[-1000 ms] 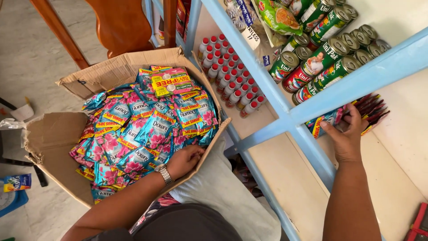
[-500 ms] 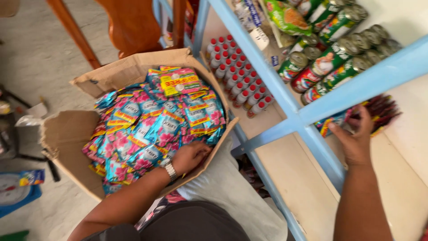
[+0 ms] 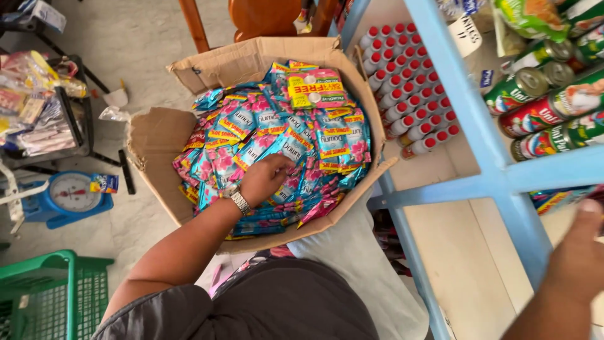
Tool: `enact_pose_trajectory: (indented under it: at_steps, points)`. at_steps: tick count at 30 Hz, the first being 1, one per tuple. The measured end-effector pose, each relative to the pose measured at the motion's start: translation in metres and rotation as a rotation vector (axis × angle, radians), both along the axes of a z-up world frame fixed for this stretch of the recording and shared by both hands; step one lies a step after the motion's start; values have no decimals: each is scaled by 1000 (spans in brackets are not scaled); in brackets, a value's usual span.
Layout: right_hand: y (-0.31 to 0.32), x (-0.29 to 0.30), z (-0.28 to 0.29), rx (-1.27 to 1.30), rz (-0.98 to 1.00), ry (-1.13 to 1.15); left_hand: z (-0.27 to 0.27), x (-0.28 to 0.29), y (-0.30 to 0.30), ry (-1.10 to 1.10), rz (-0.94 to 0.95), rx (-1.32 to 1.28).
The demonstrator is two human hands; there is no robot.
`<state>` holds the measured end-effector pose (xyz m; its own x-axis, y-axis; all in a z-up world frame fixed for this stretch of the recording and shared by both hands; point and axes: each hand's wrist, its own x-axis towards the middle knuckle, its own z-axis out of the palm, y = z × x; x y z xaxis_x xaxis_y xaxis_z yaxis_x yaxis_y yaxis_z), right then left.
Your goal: Arrange detergent sachets from a cardboard box onto a store shelf.
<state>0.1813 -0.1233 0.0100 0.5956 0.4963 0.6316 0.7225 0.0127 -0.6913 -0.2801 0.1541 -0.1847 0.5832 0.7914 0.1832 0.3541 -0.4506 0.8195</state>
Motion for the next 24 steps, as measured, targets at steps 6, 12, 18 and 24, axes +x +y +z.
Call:
enact_pose_trajectory:
  at_steps: [6,12,18,24]
  points:
    - [69,-204,2,-323,518,-150,-2,-6,-7,-43,-26,20]
    - [71,-336,61,-353,1405,-604,-20,14,-43,162,-216,17]
    - [51,-329,61,-253,1235,-774,-16,26,-62,409,-292,23]
    - [44,-289,50,-88,823,-870,-23,36,-63,389,-349,149]
